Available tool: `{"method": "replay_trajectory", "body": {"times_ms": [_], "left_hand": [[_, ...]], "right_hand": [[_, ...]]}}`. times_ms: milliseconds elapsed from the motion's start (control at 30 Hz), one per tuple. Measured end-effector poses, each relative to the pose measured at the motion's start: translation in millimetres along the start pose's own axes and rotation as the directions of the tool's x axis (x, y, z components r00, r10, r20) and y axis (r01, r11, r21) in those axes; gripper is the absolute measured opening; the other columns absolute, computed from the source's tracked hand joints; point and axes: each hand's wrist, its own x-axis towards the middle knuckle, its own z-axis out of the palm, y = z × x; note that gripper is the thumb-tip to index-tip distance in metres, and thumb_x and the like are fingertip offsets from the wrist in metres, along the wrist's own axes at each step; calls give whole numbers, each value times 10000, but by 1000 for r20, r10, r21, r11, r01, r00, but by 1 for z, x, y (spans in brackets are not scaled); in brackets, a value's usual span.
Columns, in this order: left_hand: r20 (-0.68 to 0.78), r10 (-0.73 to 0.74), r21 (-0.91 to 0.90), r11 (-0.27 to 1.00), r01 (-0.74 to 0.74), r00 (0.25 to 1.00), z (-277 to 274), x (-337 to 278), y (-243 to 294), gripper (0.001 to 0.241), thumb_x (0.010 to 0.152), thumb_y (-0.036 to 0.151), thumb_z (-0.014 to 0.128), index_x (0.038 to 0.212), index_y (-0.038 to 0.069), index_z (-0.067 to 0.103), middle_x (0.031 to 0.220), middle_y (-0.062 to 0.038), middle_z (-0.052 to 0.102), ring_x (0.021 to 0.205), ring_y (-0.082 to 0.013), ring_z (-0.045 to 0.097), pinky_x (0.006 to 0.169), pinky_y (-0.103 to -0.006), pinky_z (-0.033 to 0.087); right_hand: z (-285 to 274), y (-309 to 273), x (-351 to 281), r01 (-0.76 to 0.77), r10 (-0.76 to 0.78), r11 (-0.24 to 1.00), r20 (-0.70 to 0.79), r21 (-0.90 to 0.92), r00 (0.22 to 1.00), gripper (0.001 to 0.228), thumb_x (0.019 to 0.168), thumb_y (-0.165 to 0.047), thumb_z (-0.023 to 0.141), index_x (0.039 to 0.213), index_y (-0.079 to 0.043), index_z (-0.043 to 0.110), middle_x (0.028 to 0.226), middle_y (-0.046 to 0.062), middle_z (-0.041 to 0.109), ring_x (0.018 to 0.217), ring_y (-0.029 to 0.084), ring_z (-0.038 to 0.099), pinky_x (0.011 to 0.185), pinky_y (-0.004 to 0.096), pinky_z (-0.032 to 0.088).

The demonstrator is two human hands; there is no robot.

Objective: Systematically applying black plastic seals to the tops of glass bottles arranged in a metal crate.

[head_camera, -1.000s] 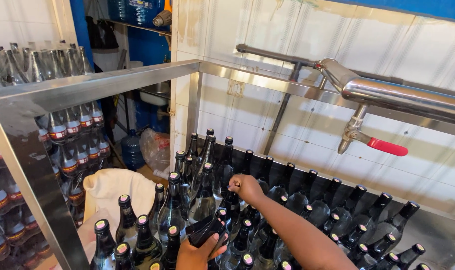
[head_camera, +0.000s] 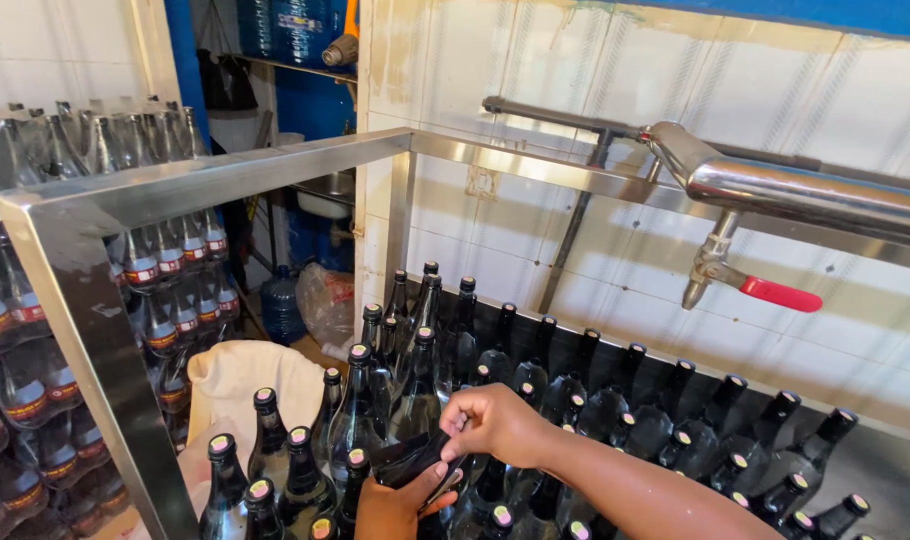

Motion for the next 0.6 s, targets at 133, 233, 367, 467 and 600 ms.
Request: {"method": "replay_trajectory", "body": {"times_ms": [133, 233, 367, 467, 600], "left_hand": [[14, 29, 77, 997, -30, 999, 8, -35, 14, 457, 935, -13, 808, 1363, -176, 798, 1265, -337, 835, 1139, -489, 805, 937, -533, 697], [-25, 102, -79, 991, -104, 994, 4, -26, 7, 436, 924, -104, 776, 1341, -221, 728, 1203, -380, 780, 1130, -497, 754, 1019, -635, 666], [-51, 80, 21, 997, -79, 996, 4, -30, 9, 372, 996, -19, 723, 1321, -198, 759, 1210, -347, 805, 1017, -560, 796, 1010, -601, 683], [-69, 92, 31, 995, -90, 993, 9, -41, 15, 337, 1028, 0, 717, 1200, -280, 793, 1147, -379, 837, 988, -516, 813, 1013, -540, 691], [-110, 141, 25, 990, -139, 984, 9, -28, 5, 335, 1028, -9, 733, 1182, -300, 792, 1093, -397, 844, 927, -502, 823, 951, -500, 699]], "right_hand": [[7, -18, 1, -64, 71, 995, -89, 79, 993, 122, 880, -72, 952, 848, -59, 835, 863, 76, 831, 757, 159, 788, 694, 301, 684], [3, -20, -1, 28, -38, 996, -125, -80, 991, 203, 940, -137, 923, 789, -107, 792, 800, 15, 739, 697, 124, 641, 647, 312, 555], [0, -38, -10, 13, -29, 994, -144, -111, 989, 70, 1011, -133, 821, 1045, -92, 866, 872, 47, 828, 646, 144, 580, 636, 325, 536], [6, -35, -14, -47, 24, 995, -246, -89, 969, 57, 986, -141, 885, 1008, -105, 847, 778, 12, 778, 558, 97, 456, 564, 314, 417], [7, -26, -16, 17, -56, 994, -357, -111, 933, 151, 853, -109, 1002, 830, -140, 855, 963, 20, 768, 665, 150, 486, 640, 329, 498]]}}
